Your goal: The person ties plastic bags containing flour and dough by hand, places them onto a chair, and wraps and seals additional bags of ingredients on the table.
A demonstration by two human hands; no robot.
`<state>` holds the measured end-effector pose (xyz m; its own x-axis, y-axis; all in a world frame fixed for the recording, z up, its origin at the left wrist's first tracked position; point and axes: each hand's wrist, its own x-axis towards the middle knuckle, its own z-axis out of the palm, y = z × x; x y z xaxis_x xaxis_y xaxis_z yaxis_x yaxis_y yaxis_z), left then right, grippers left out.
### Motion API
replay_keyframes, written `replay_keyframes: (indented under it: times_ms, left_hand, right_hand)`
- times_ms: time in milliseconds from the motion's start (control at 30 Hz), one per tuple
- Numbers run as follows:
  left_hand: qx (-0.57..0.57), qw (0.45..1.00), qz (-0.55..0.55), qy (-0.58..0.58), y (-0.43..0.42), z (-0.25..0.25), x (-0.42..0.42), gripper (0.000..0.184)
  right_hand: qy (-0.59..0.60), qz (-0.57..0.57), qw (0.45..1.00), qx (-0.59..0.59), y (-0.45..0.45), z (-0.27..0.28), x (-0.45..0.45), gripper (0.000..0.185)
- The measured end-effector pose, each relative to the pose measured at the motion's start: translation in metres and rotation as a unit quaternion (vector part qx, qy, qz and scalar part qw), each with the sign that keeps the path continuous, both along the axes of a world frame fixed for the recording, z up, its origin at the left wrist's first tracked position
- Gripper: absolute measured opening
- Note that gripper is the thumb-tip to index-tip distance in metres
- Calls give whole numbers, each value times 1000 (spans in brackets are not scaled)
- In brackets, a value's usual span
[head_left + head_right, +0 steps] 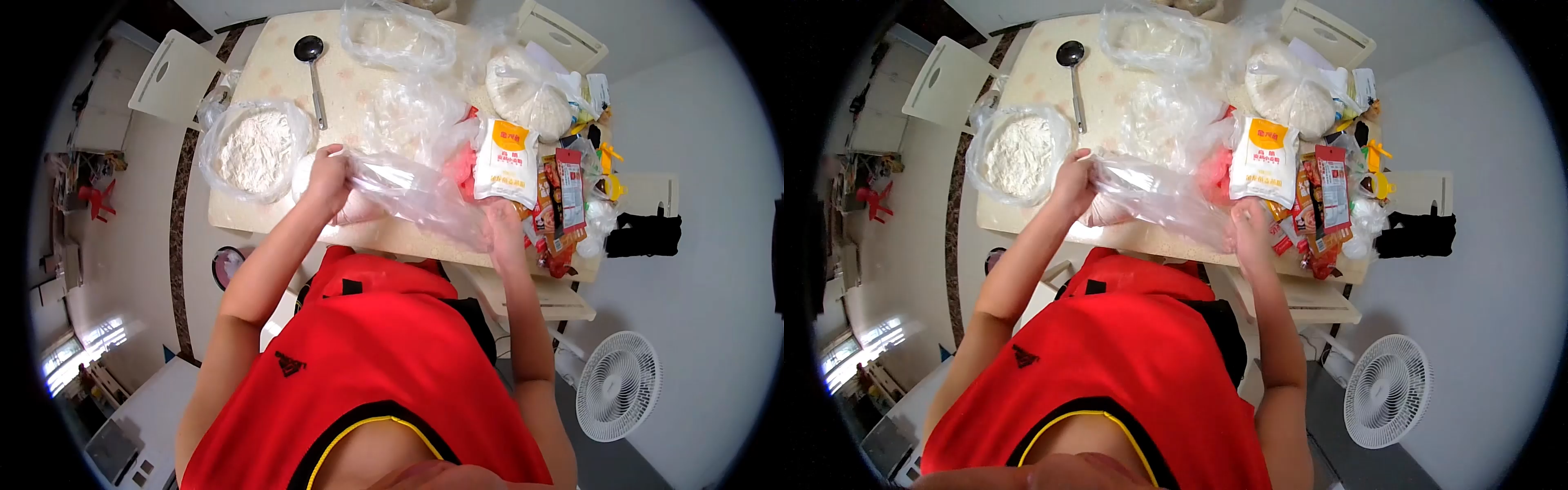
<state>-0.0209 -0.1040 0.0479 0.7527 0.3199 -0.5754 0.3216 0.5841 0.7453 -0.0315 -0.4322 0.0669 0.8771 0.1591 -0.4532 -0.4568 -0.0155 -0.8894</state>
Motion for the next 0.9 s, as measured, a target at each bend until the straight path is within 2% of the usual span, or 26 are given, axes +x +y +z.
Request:
replay_keyframes:
  times_ms: [67,100,133,167,233,300,367,400,500,533,600,633,667,733,767,833,867,900]
  left_hand:
    - [77,997,-10,-21,-27,18,-2,23]
    - [160,985,-66,13,-35,25,-1,24]
    - [307,946,-90,-50,-45,19,-5,19]
    - [446,881,-110,-113,-55,14,-7,15]
    - [439,875,-161,-128,-75,20,-13,15]
    - [458,851,-208,-150,-84,28,-20,17]
    - [494,814,-248,-180,-84,36,-26,18]
    - [527,783,-293,-151,-77,46,-28,15]
    - [597,718,-306,-184,-30,8,-35,19]
    - [610,705,-332,-141,-10,2,-35,28]
    - [547,748,-352,-129,24,6,-32,38]
    - [533,761,-341,-140,42,1,-33,42]
    - [546,753,-343,-133,56,0,-33,44]
    - [591,716,-351,-121,85,-10,-33,47]
    - [644,657,-386,-62,91,-21,-38,45]
    - [729,515,-447,52,91,-20,-38,42]
    - [694,532,-486,10,90,-19,-38,36]
    - [666,558,-494,33,89,-24,-38,34]
  right_hand:
    - [-45,55,975,-209,-7,-13,-2,15]
    - [-137,32,953,-270,-3,-11,-5,19]
    - [-228,8,917,-328,8,-7,-7,23]
    - [-318,-16,868,-381,20,-1,-7,28]
    - [-455,20,779,-431,64,44,-6,38]
    - [-501,50,739,-447,86,47,0,48]
    - [-467,83,760,-444,98,15,9,57]
    - [-370,65,846,-378,90,2,17,48]
    - [-336,83,824,-448,41,-10,33,20]
    - [-342,80,809,-471,27,-12,33,9]
    - [-304,75,812,-493,-9,-34,40,10]
    - [-272,45,843,-462,-35,-49,45,10]
    - [-240,15,871,-429,-55,-58,49,11]
    - [-114,-145,955,-231,-71,-43,49,13]
    - [-46,-222,966,-124,-74,-34,45,14]
    - [10,-218,968,-121,-65,-11,29,12]
    - [29,-229,965,-123,-60,-7,16,11]
    - [47,-241,961,-123,-55,-3,4,10]
